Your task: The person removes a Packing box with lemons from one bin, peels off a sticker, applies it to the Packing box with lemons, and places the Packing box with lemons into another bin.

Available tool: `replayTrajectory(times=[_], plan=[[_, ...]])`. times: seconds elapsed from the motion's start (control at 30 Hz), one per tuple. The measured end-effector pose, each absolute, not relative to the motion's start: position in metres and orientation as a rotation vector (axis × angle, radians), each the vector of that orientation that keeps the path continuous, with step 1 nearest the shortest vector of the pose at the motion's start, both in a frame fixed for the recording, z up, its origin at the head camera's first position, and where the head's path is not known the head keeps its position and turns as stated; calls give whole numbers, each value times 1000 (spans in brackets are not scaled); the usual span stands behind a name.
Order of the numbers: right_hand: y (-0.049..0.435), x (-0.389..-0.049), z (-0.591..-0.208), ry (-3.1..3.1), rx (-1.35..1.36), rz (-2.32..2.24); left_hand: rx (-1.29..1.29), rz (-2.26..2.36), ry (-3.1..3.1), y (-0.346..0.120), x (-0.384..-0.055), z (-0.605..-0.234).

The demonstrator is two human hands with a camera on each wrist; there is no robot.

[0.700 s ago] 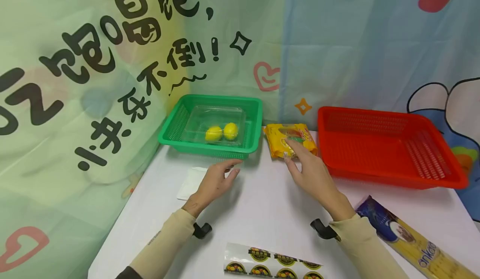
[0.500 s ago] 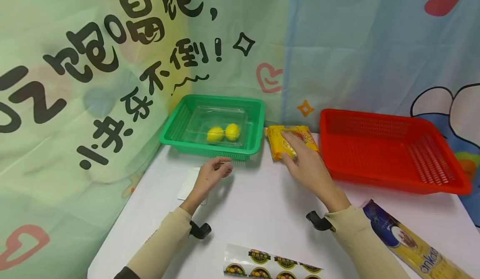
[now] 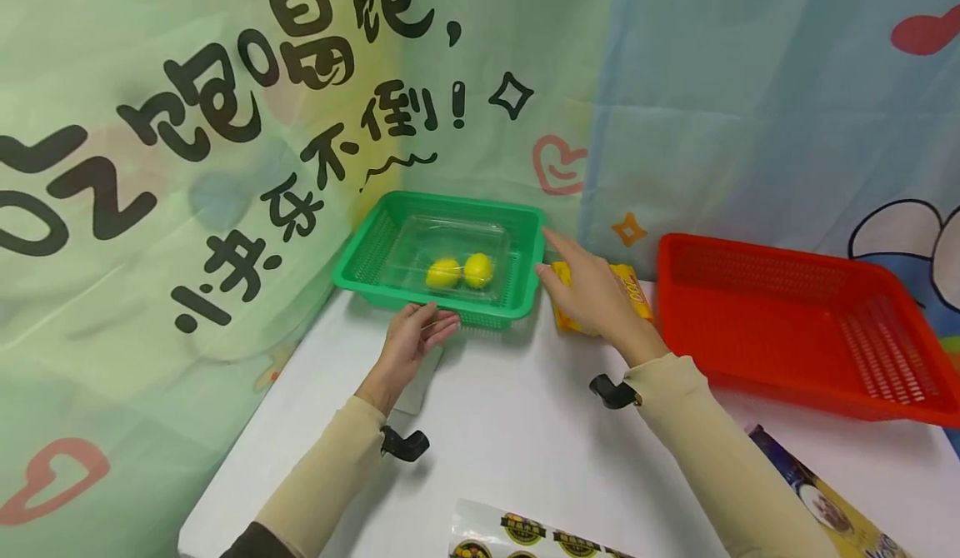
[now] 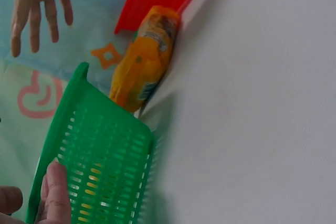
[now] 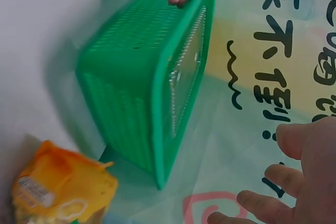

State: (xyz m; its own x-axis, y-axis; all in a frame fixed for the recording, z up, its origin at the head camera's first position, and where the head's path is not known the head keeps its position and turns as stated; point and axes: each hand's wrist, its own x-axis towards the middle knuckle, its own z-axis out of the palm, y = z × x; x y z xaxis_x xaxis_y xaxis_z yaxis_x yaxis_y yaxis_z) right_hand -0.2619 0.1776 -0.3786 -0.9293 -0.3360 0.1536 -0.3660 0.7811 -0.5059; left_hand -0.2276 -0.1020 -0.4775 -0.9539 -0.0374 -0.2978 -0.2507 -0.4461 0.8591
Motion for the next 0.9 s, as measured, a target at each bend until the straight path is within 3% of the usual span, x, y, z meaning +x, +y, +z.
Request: replayTrajectory(times=[0.57, 0.9], plan=[[121, -331, -379, -3024, 575, 1006, -498, 2592, 1582, -99, -241, -480], [109, -354, -387, -3063, 437, 1404, -472, 2619, 1597, -100, -241, -481]])
